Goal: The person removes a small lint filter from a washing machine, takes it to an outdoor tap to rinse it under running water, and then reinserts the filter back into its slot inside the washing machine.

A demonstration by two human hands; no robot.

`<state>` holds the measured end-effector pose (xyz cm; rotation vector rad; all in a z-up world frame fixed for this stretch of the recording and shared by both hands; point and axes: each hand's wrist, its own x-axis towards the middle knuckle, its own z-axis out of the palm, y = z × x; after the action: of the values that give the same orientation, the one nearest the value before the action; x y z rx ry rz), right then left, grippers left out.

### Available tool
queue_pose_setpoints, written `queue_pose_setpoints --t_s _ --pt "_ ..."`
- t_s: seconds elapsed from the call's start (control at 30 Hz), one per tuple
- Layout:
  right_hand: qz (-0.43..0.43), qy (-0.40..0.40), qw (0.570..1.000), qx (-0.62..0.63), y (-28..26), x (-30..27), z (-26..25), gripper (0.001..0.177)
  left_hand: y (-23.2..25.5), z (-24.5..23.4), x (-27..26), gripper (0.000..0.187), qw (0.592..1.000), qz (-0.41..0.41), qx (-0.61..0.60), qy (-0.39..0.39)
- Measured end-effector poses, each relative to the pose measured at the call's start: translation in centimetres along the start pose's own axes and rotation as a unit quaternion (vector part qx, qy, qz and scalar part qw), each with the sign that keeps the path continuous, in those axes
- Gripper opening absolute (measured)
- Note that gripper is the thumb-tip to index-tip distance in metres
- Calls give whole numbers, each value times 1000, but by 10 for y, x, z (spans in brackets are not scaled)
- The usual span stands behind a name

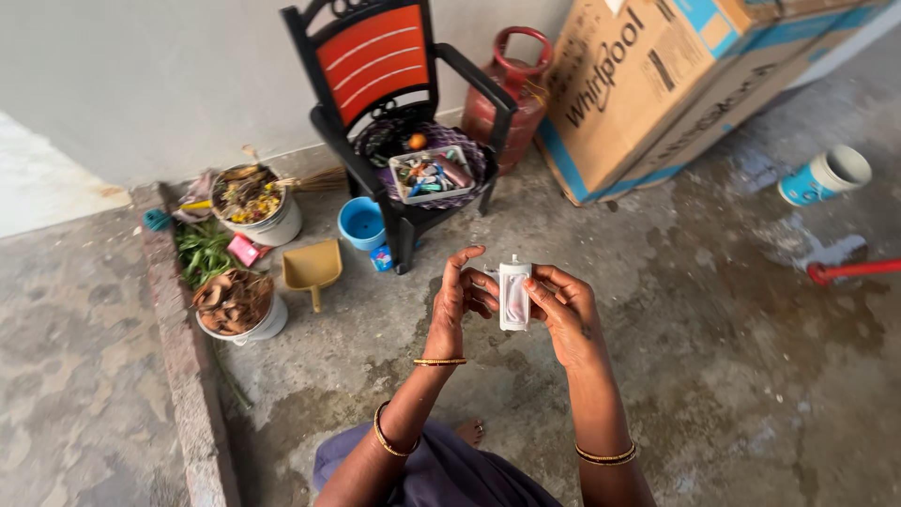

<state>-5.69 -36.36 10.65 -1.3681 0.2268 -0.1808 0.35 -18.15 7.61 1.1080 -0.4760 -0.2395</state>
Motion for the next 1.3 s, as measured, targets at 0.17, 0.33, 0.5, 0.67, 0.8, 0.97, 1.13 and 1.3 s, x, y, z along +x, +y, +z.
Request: queue_pose_setpoints --t_s 0.17,0.33,0.5,0.67,0.8,0.97,1.13,1.3 --pt "-33 46 998 -22 -13 -15 -48 29 -13 55 17 106 993 -56 -91 -55" --pt "-68 32 995 -59 -22 -16 -85 29 -24 75 32 102 989 -74 -98 -78" --pt "-87 -57 984 145 -12 4 -140 36 -39 70 57 112 997 -65 -27 -35" --pt "-92 -135 950 265 -3 42 -187 41 -65 68 94 113 997 -74 -35 -2" --pt "-82 26 972 -220 -18 98 -185 30 -86 74 128 112 997 -62 -39 24" --pt "-43 107 942 -316 -36 152 -185 23 -99 95 176 105 999 -48 10 -9" --pt "-27 23 996 -77 -44 167 -185 21 -97 118 209 102 997 -6 12 -70" --pt "-27 -45 998 -20 -50 168 -174 19 -92 124 207 93 999 -15 -7 -45"
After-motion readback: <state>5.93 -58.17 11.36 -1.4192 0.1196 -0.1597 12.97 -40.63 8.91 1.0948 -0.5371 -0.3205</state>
